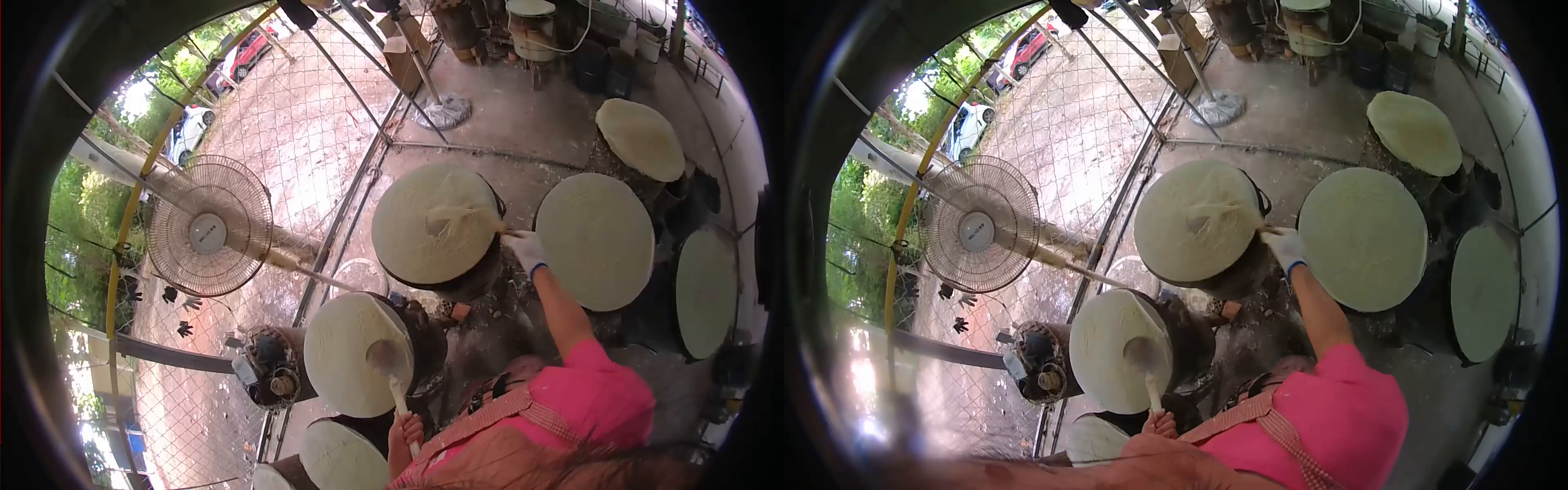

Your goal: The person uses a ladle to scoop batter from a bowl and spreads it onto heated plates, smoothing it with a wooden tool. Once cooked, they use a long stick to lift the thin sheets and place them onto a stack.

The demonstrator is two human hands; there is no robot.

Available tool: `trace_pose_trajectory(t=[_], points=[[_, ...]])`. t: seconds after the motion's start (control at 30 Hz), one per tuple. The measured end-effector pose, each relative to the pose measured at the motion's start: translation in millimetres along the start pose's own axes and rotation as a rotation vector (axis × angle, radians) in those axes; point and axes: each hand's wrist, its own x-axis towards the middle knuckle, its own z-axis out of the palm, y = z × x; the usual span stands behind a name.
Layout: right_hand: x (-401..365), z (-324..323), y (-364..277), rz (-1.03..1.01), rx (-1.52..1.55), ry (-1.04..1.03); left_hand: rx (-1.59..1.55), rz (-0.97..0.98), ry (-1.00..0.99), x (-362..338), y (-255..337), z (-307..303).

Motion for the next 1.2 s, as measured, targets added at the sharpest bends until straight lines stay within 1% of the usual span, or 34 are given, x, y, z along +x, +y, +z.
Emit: trace_pose_trajectory(t=[0.03,0.07,0.1,0.13,0.2,0.23,0.27,0.3,0.33,0.37,0.4,0.47,0.5,0.53,0.57,0.6,0.67,0.7,0.73,0.77,0.8,0.83,0.87,0.9,0.93,1.0,1.03,1.07,1.13,1.17,1.2], points=[[0,2,4,-0.005,0.004,0.001,-0.090,-0.071,-0.081,1,2,-4],[-14,3,17,0.065,-0.025,-0.034,-0.185,-0.143,-0.141,-8,2,-7],[-27,4,28,0.127,-0.057,-0.067,-0.185,-0.146,-0.133,-11,3,-6],[-40,20,47,0.058,0.035,-0.084,-0.228,-0.143,-0.131,-5,4,3],[-52,38,89,0.177,0.122,-0.170,-0.281,-0.135,-0.119,-1,2,11],[-57,28,77,0.180,0.119,-0.172,-0.329,-0.177,-0.133,0,2,15],[-67,11,46,0.071,-0.103,-0.158,-0.374,-0.217,-0.147,1,2,17],[-63,2,27,-0.044,-0.320,-0.144,-0.374,-0.209,-0.151,2,2,15],[-36,-8,36,-0.088,-0.311,-0.137,-0.321,-0.218,-0.172,3,3,11],[-13,-14,24,-0.042,-0.331,-0.080,-0.261,-0.229,-0.198,7,8,9],[4,-16,-1,-0.091,-0.360,-0.005,-0.244,-0.225,-0.209,12,14,4],[55,-11,3,-0.482,-0.811,0.266,-0.190,-0.218,-0.183,21,22,-8],[62,-7,10,-0.480,-0.802,0.267,-0.207,-0.236,-0.236,29,26,-11],[59,3,9,-0.570,-0.995,0.156,-0.202,-0.229,-0.228,31,25,-1],[55,10,6,-0.661,-1.185,0.038,-0.306,-0.228,-0.180,37,24,18],[44,9,5,-0.659,-1.179,0.026,-0.420,-0.223,-0.132,41,22,35],[14,-5,-10,-0.819,-1.216,-0.126,-0.416,-0.211,-0.066,65,37,44],[7,-19,-22,-0.814,-1.201,-0.184,-0.363,-0.247,-0.161,83,49,42],[13,-26,-11,-0.827,-1.196,-0.201,-0.308,-0.279,-0.257,98,58,47],[22,-34,4,-0.757,-1.136,-0.026,-0.264,-0.285,-0.230,114,68,55],[27,-37,10,-0.684,-1.072,0.145,-0.213,-0.262,-0.242,131,77,62],[19,-35,9,-0.698,-1.073,0.133,-0.140,-0.243,-0.190,152,89,69],[1,-32,6,-0.717,-1.149,0.049,-0.065,-0.227,-0.137,168,97,81],[-11,-31,1,-0.734,-1.224,-0.033,-0.070,-0.221,-0.080,177,93,105],[-14,-36,-1,-0.744,-1.223,-0.041,-0.076,-0.214,-0.020,184,85,131],[-19,-50,-2,-0.660,-1.164,-0.022,0.019,-0.047,0.025,195,67,166],[-23,-55,-3,-0.632,-1.100,0.101,0.121,0.032,0.055,206,63,171],[-32,-54,3,-0.647,-1.103,0.096,0.223,0.109,0.085,216,56,178],[-53,-55,24,-0.600,-1.302,0.114,0.452,0.257,0.237,235,30,195],[-67,-47,33,-0.591,-1.322,0.055,0.585,0.388,0.250,249,16,197],[-82,-31,38,-0.573,-1.348,-0.010,0.574,0.378,0.238,263,8,197]])
